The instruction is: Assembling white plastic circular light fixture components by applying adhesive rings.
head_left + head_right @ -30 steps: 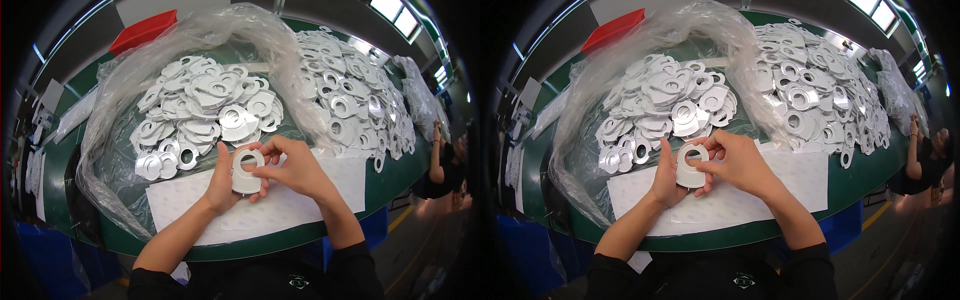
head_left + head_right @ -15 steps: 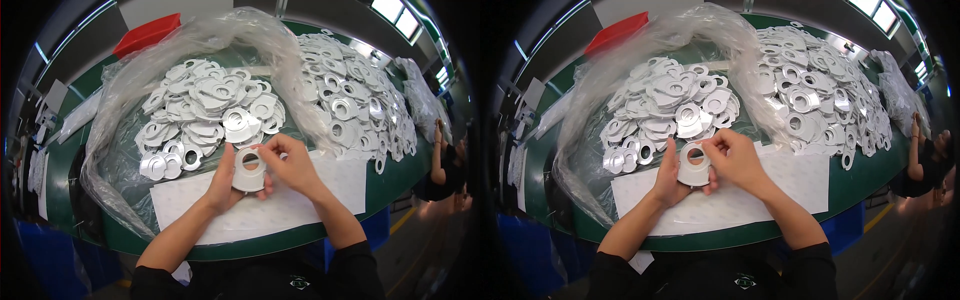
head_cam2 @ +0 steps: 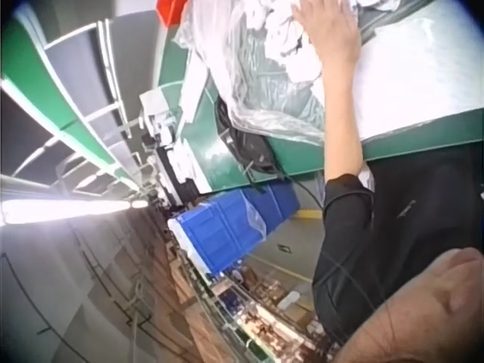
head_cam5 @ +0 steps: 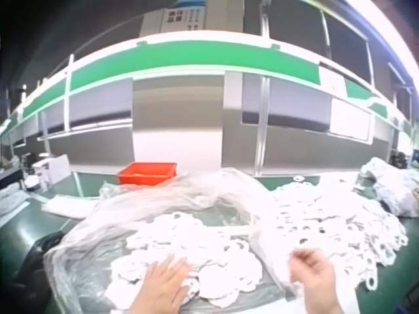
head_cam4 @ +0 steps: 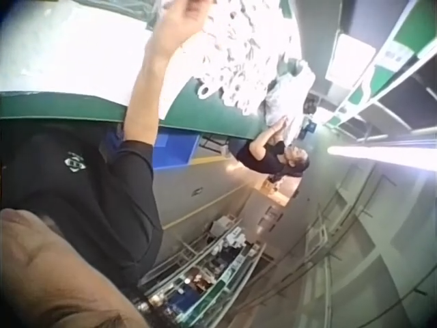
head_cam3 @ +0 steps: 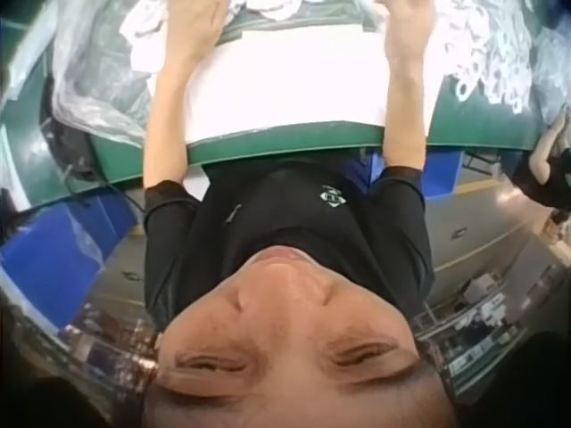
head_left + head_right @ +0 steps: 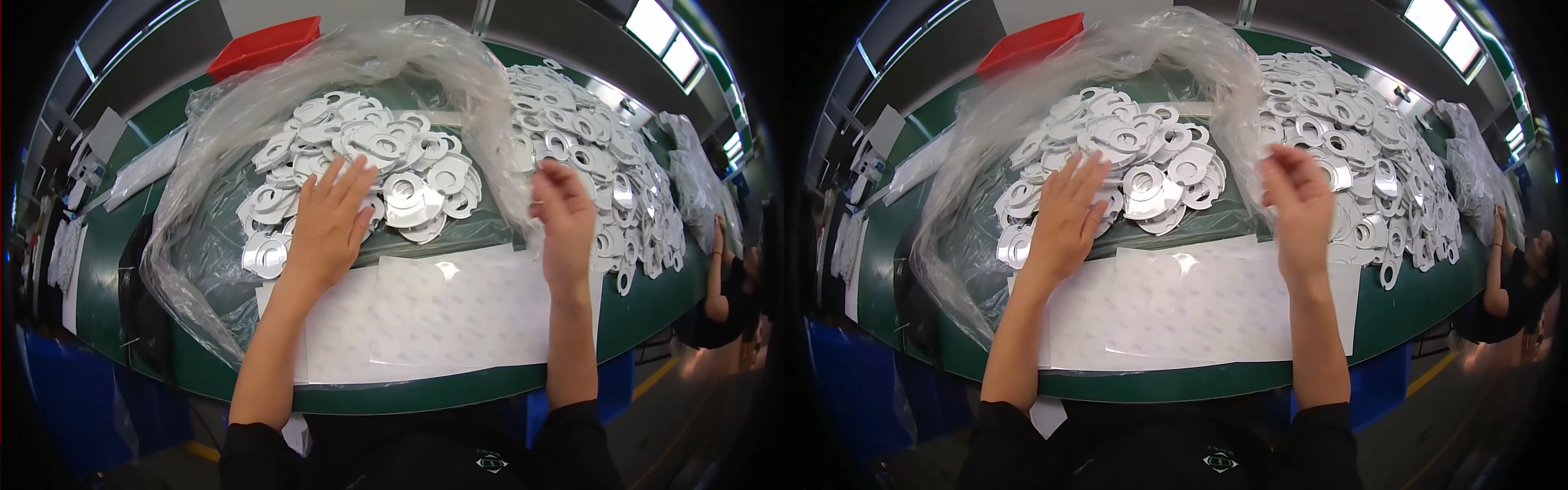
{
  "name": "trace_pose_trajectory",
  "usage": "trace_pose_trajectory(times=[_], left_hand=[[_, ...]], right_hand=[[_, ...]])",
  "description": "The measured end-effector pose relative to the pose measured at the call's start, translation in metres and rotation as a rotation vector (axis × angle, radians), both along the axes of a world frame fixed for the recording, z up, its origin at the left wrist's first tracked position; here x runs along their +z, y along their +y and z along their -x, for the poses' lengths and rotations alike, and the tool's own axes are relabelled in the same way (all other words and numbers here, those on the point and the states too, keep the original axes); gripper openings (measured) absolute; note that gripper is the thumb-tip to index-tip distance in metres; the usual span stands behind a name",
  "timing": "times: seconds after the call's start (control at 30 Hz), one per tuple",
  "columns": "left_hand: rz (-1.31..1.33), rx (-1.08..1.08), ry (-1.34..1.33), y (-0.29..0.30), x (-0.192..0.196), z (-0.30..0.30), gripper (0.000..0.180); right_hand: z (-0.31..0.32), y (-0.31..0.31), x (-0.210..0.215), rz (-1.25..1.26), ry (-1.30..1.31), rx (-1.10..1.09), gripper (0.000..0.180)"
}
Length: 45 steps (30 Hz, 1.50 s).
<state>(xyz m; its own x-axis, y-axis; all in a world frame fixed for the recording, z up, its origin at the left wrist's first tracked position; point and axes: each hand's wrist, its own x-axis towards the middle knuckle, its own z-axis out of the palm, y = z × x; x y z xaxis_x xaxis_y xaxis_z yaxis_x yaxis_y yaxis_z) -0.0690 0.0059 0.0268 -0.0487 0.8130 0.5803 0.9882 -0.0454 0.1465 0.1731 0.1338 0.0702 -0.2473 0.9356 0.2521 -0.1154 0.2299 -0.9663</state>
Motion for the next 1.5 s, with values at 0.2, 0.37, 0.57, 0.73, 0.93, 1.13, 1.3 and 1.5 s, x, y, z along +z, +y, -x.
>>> trace_pose_trajectory(times=[0.2, 0.37, 0.57, 0.73, 0.93, 1.13, 1.3, 1.5], left_hand=[[-0.023, 0.078, -0.100, 0.003, -0.007, 0.003, 0.038], [-0.112, 0.134, -0.095, 0.006, -0.005, 0.004, 0.037], [-0.142, 0.128, -0.104, 0.006, -0.010, 0.003, 0.027], [-0.155, 0.107, 0.000, 0.005, -0.015, 0.008, 0.018], [-0.220, 0.201, -0.077, 0.005, -0.006, -0.003, 0.027], [-0.056, 0.396, -0.251, 0.002, -0.005, -0.001, 0.037], [-0.323, 0.317, -0.252, 0.003, -0.002, -0.001, 0.050], [-0.248, 0.197, -0.980, -0.006, 0.015, -0.012, 0.045]], right_hand=[[0.021, -0.044, -0.011, -0.307, -0.688, 0.709, 0.017], [0.028, -0.062, -0.036, -0.584, -0.802, 0.683, 0.029], [0.034, -0.070, -0.034, -0.600, -0.839, 0.844, 0.036], [0.032, -0.078, -0.023, -0.546, -0.913, 0.911, 0.035], [0.032, -0.082, -0.017, -0.500, -0.995, 0.933, 0.029], [0.028, -0.084, -0.024, -0.542, -0.923, 0.983, 0.023], [0.019, -0.087, -0.030, -0.615, -0.813, 0.903, 0.020], [0.018, -0.085, -0.032, -0.696, -0.827, 0.883, 0.025]])
